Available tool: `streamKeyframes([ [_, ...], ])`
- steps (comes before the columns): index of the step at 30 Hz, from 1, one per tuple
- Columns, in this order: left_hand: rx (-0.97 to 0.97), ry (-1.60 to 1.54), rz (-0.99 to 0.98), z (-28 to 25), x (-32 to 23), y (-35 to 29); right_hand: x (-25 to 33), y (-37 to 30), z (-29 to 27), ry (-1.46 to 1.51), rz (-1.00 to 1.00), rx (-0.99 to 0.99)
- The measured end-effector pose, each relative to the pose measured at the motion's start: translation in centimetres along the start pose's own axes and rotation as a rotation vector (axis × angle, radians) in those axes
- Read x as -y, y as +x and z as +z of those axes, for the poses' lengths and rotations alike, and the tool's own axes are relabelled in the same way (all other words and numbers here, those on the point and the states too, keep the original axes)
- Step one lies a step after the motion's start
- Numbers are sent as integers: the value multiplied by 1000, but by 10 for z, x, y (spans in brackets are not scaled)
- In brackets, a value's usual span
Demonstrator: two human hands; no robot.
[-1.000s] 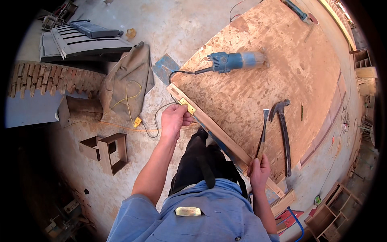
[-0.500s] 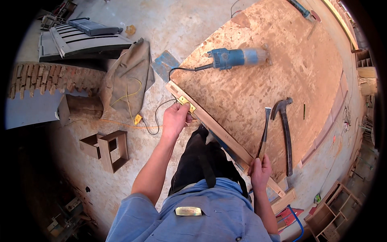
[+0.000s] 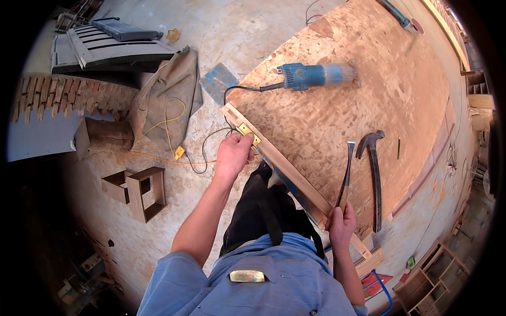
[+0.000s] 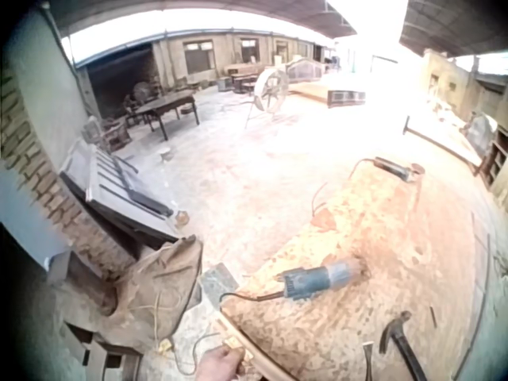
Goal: The person assembles a wooden frame by hammering nails into a wooden plank and using a chisel to carve a groove. The person then picks up a wooden panel and places it on the workbench.
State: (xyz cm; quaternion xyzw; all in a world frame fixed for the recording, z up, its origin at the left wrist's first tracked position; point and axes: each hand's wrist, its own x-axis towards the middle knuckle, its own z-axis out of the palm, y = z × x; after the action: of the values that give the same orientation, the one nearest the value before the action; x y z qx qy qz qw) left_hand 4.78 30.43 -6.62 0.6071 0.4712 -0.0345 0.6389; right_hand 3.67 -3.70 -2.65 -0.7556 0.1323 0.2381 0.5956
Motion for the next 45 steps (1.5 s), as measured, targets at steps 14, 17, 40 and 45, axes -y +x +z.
streamKeyframes([
  [14, 11, -33, -16, -1, 2, 2, 4, 1, 2, -41, 24, -3],
  [17, 12, -23, -19, -1, 1, 2, 3, 1, 1, -39, 24, -2],
  [40, -48, 58, 278, 6, -23, -32, 34, 11, -27, -36, -109, -72],
  [45, 211, 897, 693, 99, -61, -22, 26, 47, -53, -493, -231, -163],
])
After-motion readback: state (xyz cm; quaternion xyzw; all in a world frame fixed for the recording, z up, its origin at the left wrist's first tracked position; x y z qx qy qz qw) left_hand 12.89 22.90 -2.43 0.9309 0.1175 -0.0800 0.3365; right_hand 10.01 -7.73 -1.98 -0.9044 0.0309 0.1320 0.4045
